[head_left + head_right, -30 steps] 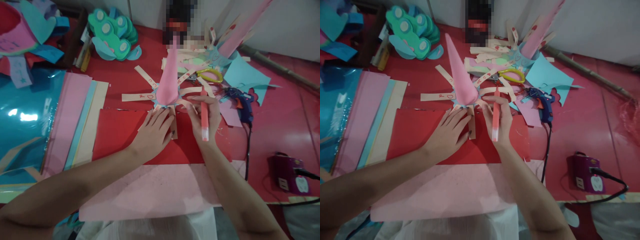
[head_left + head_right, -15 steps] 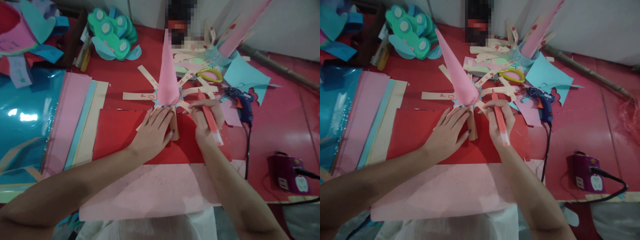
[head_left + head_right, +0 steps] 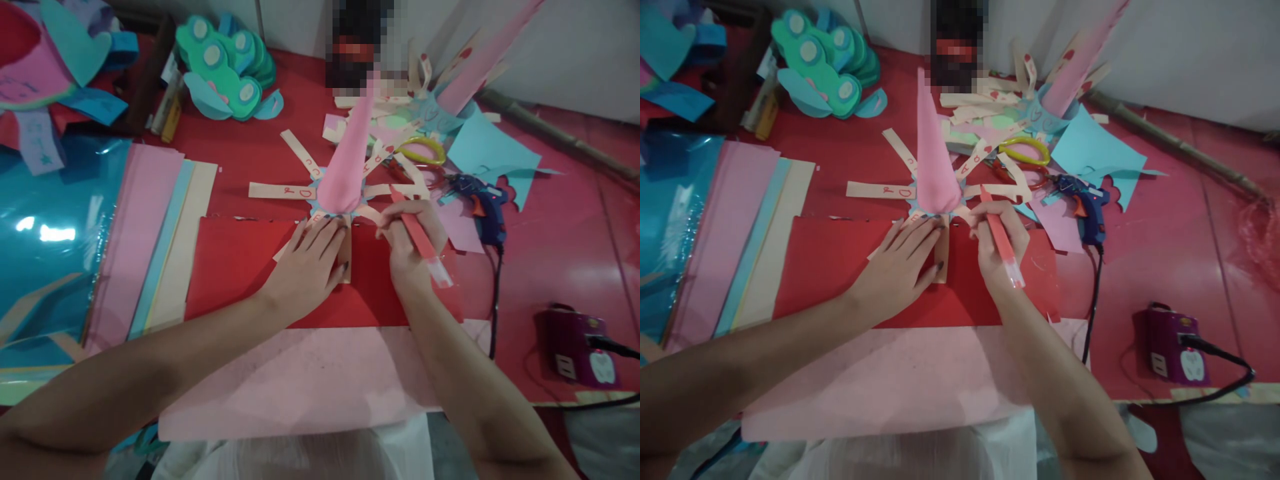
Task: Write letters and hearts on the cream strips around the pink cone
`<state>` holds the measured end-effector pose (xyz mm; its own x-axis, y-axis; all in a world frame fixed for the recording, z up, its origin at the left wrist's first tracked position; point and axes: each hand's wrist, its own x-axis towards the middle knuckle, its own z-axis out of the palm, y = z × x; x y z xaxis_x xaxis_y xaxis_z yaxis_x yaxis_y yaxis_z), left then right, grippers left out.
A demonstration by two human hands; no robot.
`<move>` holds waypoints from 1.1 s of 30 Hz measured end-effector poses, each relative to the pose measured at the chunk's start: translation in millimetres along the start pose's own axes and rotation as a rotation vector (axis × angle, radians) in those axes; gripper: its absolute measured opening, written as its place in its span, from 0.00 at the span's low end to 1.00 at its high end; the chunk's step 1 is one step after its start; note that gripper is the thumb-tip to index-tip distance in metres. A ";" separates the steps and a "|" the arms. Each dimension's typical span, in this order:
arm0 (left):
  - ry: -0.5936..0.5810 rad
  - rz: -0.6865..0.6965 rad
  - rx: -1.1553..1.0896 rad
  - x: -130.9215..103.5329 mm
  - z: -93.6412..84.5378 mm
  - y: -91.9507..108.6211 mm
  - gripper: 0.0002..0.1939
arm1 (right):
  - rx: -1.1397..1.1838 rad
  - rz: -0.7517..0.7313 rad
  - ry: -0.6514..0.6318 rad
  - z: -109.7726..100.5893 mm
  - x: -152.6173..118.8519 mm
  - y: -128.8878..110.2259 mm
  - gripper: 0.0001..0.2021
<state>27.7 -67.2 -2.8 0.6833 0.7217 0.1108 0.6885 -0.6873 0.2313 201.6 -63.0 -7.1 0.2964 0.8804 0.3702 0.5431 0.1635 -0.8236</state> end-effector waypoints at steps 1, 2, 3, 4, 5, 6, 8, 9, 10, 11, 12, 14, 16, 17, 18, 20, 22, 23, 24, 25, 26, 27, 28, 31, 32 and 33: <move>-0.001 0.003 0.005 0.0 0.7 -0.1 0.25 | 0.032 0.014 0.085 -0.7 1.4 -3.5 0.09; 0.000 0.005 0.011 0.0 1.2 -0.2 0.25 | 0.042 0.008 0.146 -1.3 2.7 -6.5 0.09; 0.000 0.007 0.016 0.1 1.5 -0.2 0.25 | 0.050 -0.025 0.238 -1.7 3.8 -8.8 0.10; 0.001 0.009 0.019 0.2 1.5 -0.2 0.25 | 0.047 -0.043 0.297 -2.1 4.5 -10.4 0.10; 0.002 0.009 0.021 0.3 1.3 -0.1 0.24 | 0.039 -0.061 0.348 -2.2 4.8 -11.1 0.10; 0.002 0.008 0.020 0.4 0.9 -0.1 0.24 | 0.029 -0.073 0.388 -2.4 4.7 -11.3 0.11; -0.007 0.008 0.016 0.5 0.0 0.0 0.24 | 0.003 -0.084 0.434 -2.7 3.3 -10.3 0.10; -0.011 0.010 0.013 0.4 -0.4 0.0 0.23 | -0.009 -0.095 0.455 -2.9 2.2 -9.5 0.10; -0.015 0.012 0.012 0.4 -0.7 -0.1 0.23 | -0.023 -0.106 0.478 -3.2 1.1 -8.6 0.10; -0.017 0.015 0.012 0.3 -0.9 -0.1 0.23 | -0.038 -0.117 0.496 -3.6 0.0 -7.8 0.09; -0.015 0.018 0.014 0.2 -0.9 -0.2 0.23 | -0.052 -0.128 0.508 -3.9 -0.9 -7.1 0.09; -0.007 0.021 0.022 0.1 -0.6 -0.4 0.24 | -0.076 -0.142 0.523 -4.4 -2.2 -6.1 0.08; 0.001 0.024 0.027 -0.1 -0.2 -0.5 0.24 | -0.077 -0.150 0.523 -4.5 -3.0 -5.8 0.07; 0.005 0.026 0.026 -0.2 0.0 -0.5 0.24 | -0.065 -0.154 0.517 -4.4 -3.3 -5.9 0.07; 0.005 0.028 0.026 -0.2 0.1 -0.5 0.24 | -0.049 -0.159 0.505 -4.1 -3.6 -6.1 0.07; 0.005 0.025 0.026 -0.4 0.1 -0.4 0.24 | -0.010 -0.189 0.463 -3.3 -4.1 -6.6 0.08; -0.003 0.021 0.029 -0.2 -0.4 -0.4 0.24 | 0.015 -0.244 0.424 -2.5 -4.5 -7.5 0.09; -0.012 0.019 0.030 -0.1 -0.7 -0.5 0.24 | 0.028 -0.279 0.408 -2.2 -4.6 -7.9 0.09; -0.021 0.018 0.030 0.2 -1.1 -0.6 0.24 | 0.045 -0.310 0.386 -2.0 -4.8 -8.4 0.08; -0.030 0.019 0.028 0.6 -1.5 -0.7 0.24 | 0.064 -0.337 0.358 -2.1 -5.0 -8.9 0.08; -0.039 0.022 0.024 1.0 -1.8 -0.7 0.24 | 0.082 -0.356 0.322 -2.2 -5.3 -9.4 0.09; -0.045 0.022 0.021 1.4 -2.1 -0.7 0.24 | 0.097 -0.367 0.279 -2.5 -5.7 -9.7 0.10; -0.049 0.020 0.017 1.8 -2.3 -0.7 0.24 | 0.107 -0.374 0.237 -2.8 -6.1 -9.9 0.11; -0.049 0.015 0.006 2.5 -2.2 -0.4 0.24 | 0.112 -0.363 0.120 -3.3 -7.3 -8.2 0.13; -0.048 0.017 0.004 2.4 -1.9 -0.4 0.24 | 0.105 -0.342 0.082 -3.1 -7.5 -6.8 0.13; -0.045 0.022 0.003 2.2 -1.6 -0.4 0.23 | 0.100 -0.320 0.060 -2.9 -7.6 -5.1 0.13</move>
<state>28.5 -65.2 -1.0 0.7082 0.7023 0.0719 0.6741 -0.7031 0.2264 198.8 -71.8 -4.5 0.1707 0.7505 0.6384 0.5368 0.4725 -0.6990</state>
